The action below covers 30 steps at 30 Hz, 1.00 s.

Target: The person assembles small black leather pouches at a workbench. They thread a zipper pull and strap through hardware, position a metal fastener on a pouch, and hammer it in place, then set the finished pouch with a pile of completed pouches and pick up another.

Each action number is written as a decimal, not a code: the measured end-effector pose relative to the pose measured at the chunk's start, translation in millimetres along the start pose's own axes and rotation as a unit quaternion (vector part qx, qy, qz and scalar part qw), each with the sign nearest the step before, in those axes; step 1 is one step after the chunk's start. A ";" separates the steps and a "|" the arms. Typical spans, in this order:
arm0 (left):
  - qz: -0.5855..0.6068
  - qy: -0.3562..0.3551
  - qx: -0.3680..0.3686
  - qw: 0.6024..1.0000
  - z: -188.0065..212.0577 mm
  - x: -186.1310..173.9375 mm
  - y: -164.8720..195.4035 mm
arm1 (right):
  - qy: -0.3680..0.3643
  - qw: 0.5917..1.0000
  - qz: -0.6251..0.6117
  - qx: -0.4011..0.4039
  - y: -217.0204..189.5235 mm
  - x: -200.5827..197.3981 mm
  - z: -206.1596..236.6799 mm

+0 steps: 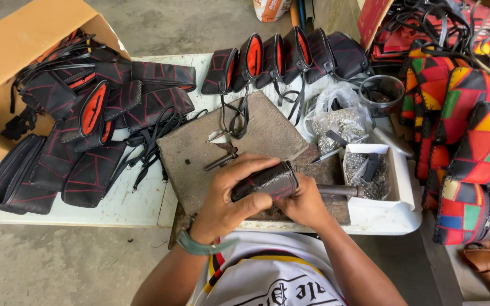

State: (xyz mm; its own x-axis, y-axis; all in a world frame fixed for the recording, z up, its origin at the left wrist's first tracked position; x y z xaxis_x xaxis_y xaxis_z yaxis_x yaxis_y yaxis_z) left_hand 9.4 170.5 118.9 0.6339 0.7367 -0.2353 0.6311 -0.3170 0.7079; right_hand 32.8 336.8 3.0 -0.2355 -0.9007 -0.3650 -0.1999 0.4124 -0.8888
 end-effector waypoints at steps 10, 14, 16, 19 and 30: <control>0.029 0.151 -0.030 0.988 7.9 0.8 -18.6 | -0.099 0.924 -0.362 0.069 -2.8 4.2 23.8; 0.032 0.148 -0.027 0.988 -6.0 -1.4 -1.2 | -0.059 0.933 -0.345 0.077 -12.5 2.7 15.2; 0.041 0.074 -0.044 0.995 -17.6 0.2 11.1 | -0.059 0.930 -0.348 0.104 -16.5 2.2 8.1; 0.034 -0.130 -0.039 0.990 -24.2 -5.9 36.6 | -0.111 0.950 -0.290 0.019 -43.3 -7.2 5.3; 0.174 -0.359 -0.200 0.895 -21.1 26.6 -6.5 | -0.147 0.939 -0.307 0.037 -67.5 -36.2 8.1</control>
State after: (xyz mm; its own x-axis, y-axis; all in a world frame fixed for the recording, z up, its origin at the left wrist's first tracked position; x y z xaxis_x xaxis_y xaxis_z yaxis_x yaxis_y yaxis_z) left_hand 12.6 204.8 122.1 0.9752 0.0153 -0.2207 0.2211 -0.1074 0.9693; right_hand 62.5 340.4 73.9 0.1790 -0.9686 0.1723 -0.1432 -0.1989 -0.9695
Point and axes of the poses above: each hand's wrist, its own z-axis away from the middle knuckle, its own x-axis out of the palm, y = z × x, the point moved 8 cm from there along -z, towards the middle knuckle, and after that the axes turned 11 degrees about x, right-handed, at the moved point
